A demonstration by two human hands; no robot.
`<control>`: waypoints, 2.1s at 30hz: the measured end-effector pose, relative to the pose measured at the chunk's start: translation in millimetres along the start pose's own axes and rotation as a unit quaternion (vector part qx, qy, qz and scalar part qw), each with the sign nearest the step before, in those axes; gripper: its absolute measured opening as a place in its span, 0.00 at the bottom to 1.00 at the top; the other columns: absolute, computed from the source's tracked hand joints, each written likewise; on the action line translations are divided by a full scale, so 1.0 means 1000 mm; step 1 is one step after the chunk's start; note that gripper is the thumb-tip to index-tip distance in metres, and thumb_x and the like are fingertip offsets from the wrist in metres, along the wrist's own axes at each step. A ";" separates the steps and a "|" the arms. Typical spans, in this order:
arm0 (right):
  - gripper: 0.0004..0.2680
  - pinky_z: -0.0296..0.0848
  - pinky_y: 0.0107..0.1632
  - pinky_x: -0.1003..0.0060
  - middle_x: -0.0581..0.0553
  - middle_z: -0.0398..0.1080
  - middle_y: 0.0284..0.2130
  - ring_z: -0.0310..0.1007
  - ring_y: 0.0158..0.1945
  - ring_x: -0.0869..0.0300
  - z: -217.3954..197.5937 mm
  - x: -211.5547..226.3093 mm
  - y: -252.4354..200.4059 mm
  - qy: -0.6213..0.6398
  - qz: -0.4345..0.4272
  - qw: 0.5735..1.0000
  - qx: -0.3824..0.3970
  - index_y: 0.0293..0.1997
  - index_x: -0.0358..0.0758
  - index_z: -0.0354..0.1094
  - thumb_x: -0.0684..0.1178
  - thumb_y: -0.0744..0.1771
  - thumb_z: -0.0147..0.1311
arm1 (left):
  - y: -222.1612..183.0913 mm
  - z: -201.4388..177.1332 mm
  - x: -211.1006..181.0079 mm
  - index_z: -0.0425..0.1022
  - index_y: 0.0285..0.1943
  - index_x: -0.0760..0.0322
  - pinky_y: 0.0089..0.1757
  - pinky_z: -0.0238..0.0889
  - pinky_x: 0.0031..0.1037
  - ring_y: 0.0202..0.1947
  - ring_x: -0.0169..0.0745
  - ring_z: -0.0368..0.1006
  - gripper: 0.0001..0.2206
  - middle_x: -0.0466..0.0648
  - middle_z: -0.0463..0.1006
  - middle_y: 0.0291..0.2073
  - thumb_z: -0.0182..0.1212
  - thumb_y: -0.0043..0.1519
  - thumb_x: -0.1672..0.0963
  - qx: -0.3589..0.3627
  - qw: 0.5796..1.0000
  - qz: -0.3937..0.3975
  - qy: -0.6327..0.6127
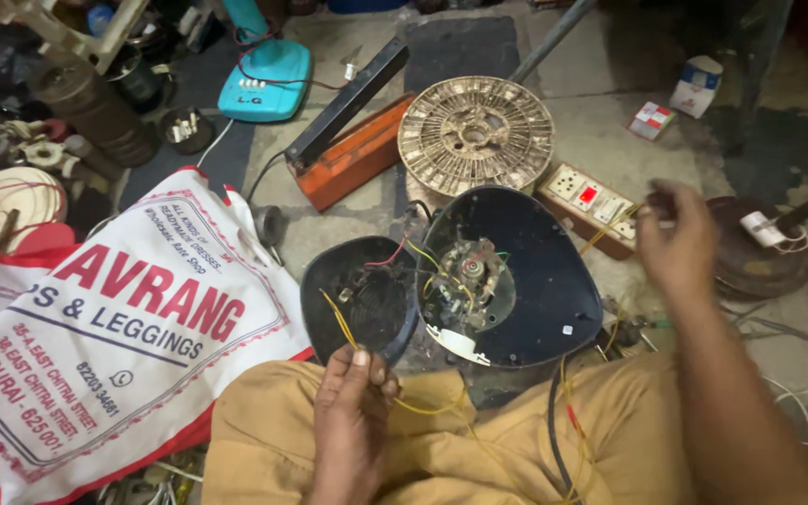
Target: The person sits on the floor and uses a screwdriver to open a black circular electronic device. They then use pliers to strip and cut wires inside the device, manipulating the internal components.
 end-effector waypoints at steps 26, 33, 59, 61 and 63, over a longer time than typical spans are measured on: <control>0.13 0.70 0.50 0.41 0.27 0.74 0.42 0.74 0.47 0.33 0.069 -0.156 0.027 -0.214 0.254 0.930 0.159 0.56 0.41 0.64 0.51 0.67 0.55 | 0.038 -0.054 0.036 0.67 0.49 0.64 0.36 0.66 0.36 0.32 0.39 0.69 0.04 0.48 0.71 0.30 0.52 0.67 0.61 -0.022 0.997 0.017 0.071; 0.15 0.68 0.56 0.45 0.26 0.70 0.50 0.69 0.54 0.35 0.044 -0.211 0.019 -0.326 0.244 0.910 0.082 0.53 0.44 0.74 0.46 0.61 0.62 | 0.031 -0.032 0.008 0.66 0.65 0.65 0.40 0.70 0.37 0.37 0.47 0.77 0.21 0.53 0.78 0.38 0.51 0.61 0.62 0.016 0.735 0.141 0.663; 0.17 0.76 0.48 0.68 0.44 0.72 0.53 0.75 0.51 0.61 0.221 0.242 -0.166 0.419 0.223 0.844 0.250 0.64 0.37 0.60 0.46 0.68 0.52 | 0.134 -0.092 -0.072 0.70 0.63 0.67 0.51 0.68 0.35 0.50 0.55 0.78 0.21 0.61 0.81 0.48 0.60 0.59 0.59 -0.094 0.825 0.257 0.494; 0.17 0.77 0.46 0.67 0.42 0.73 0.49 0.75 0.47 0.61 0.250 0.223 -0.158 0.411 0.224 0.849 0.246 0.64 0.34 0.61 0.48 0.68 0.53 | 0.133 -0.096 -0.071 0.71 0.61 0.68 0.51 0.68 0.33 0.48 0.51 0.79 0.20 0.59 0.82 0.46 0.60 0.59 0.60 -0.078 0.847 0.270 0.451; 0.16 0.78 0.45 0.66 0.41 0.74 0.46 0.76 0.44 0.60 0.271 0.209 -0.145 0.400 0.240 0.847 0.255 0.62 0.31 0.64 0.50 0.69 0.54 | 0.134 -0.096 -0.073 0.72 0.60 0.69 0.51 0.68 0.32 0.47 0.48 0.78 0.19 0.59 0.82 0.45 0.60 0.58 0.61 -0.073 0.854 0.276 0.435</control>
Point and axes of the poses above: each hand's wrist, its own y-axis towards the middle knuckle, its own z-axis out of the palm, x = y × z, the point moved 5 cm from there along y, towards the middle knuckle
